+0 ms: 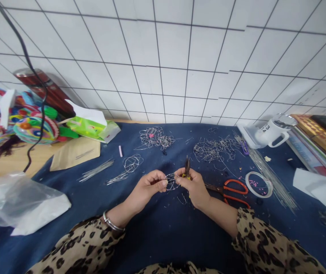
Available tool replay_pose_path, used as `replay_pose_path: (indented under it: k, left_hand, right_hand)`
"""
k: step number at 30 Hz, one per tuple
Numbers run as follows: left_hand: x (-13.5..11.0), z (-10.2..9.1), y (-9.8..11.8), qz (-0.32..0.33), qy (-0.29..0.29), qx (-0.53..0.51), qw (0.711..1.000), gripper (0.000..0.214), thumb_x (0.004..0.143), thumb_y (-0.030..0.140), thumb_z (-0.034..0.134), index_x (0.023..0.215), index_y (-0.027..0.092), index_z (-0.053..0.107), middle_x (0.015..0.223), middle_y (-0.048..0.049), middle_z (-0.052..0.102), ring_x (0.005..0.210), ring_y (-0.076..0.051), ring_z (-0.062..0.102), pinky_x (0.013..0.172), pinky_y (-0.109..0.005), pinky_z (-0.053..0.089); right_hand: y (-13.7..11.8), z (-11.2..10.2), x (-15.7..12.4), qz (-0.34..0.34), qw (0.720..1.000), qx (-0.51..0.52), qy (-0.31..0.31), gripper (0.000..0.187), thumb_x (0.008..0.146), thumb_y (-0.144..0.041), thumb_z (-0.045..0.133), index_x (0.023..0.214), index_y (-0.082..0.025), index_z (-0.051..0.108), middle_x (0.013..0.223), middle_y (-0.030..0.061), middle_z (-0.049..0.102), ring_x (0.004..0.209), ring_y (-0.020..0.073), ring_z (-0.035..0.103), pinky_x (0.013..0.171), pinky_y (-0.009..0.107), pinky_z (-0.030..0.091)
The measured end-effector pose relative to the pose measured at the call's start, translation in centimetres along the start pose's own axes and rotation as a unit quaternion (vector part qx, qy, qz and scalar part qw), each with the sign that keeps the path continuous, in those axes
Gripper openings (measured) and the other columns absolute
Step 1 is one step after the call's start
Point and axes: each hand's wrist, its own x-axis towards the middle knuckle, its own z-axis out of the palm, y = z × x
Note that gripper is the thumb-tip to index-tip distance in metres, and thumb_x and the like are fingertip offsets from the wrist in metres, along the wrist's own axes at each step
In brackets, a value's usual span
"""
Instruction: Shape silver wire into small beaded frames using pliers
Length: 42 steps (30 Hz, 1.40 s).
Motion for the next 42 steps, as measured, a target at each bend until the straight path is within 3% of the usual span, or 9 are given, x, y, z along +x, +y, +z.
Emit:
replay_pose_path:
  k: [7, 17, 27, 34, 42]
  left_hand:
    - [-0.03, -0.13, 0.13, 0.005, 0.0, -0.008, 1.0, 0.017, 0.084, 0.029, 0.056, 0.077, 0.014, 0.056, 0.064, 0.0011, 0.053, 0.058, -0.01, 0.047, 0.061, -0.023, 0.037]
    - [0.15, -0.26, -0.18, 0.009, 0.016, -0.009, 1.0, 0.019, 0.084, 0.029, 0.055, 0.099, 0.017, 0.056, 0.068, 0.001, 0.053, 0.06, -0.011, 0.048, 0.062, -0.024, 0.039]
    - [0.12, -0.15, 0.26, 0.024, 0.022, 0.014, 0.999, 0.012, 0.084, 0.028, 0.056, 0.087, 0.016, 0.056, 0.068, 0.0024, 0.05, 0.06, -0.009, 0.046, 0.06, -0.022, 0.039]
    - [0.09, -0.25, 0.25, 0.024, 0.054, 0.062, 0.996, 0.014, 0.084, 0.03, 0.056, 0.08, 0.015, 0.055, 0.064, 0.0032, 0.048, 0.059, -0.009, 0.044, 0.059, -0.022, 0.036]
    - [0.0, -0.09, 0.19, 0.011, 0.053, 0.032, 0.998, 0.018, 0.084, 0.03, 0.056, 0.077, 0.014, 0.058, 0.067, 0.0004, 0.053, 0.063, -0.01, 0.047, 0.062, -0.022, 0.038]
  right_hand:
    - [0.11, 0.0, -0.01, -0.011, 0.999, 0.026, -0.027, 0.019, 0.072, -0.02, 0.063, 0.09, -0.019, 0.065, 0.084, 0.0016, 0.065, 0.081, 0.0151, 0.057, 0.079, 0.03, 0.041]
    - [0.11, -0.37, 0.39, -0.005, 0.996, 0.071, -0.061, 0.02, 0.072, -0.014, 0.056, 0.089, -0.018, 0.065, 0.079, 0.002, 0.065, 0.064, 0.0111, 0.05, 0.064, 0.026, 0.04]
    - [0.09, -0.17, 0.31, 0.004, 0.996, 0.071, -0.061, 0.023, 0.072, -0.018, 0.061, 0.095, -0.019, 0.063, 0.084, 0.0031, 0.067, 0.069, 0.0124, 0.055, 0.066, 0.027, 0.041]
    - [-0.43, -0.01, 0.17, -0.005, 0.996, 0.052, -0.069, 0.023, 0.069, -0.017, 0.065, 0.092, -0.02, 0.063, 0.083, 0.001, 0.064, 0.082, 0.0149, 0.058, 0.079, 0.03, 0.042]
    - [-0.69, 0.16, 0.09, -0.012, 0.998, -0.027, -0.055, 0.015, 0.069, -0.019, 0.065, 0.084, -0.019, 0.064, 0.073, -0.0024, 0.055, 0.066, 0.0107, 0.049, 0.065, 0.026, 0.038]
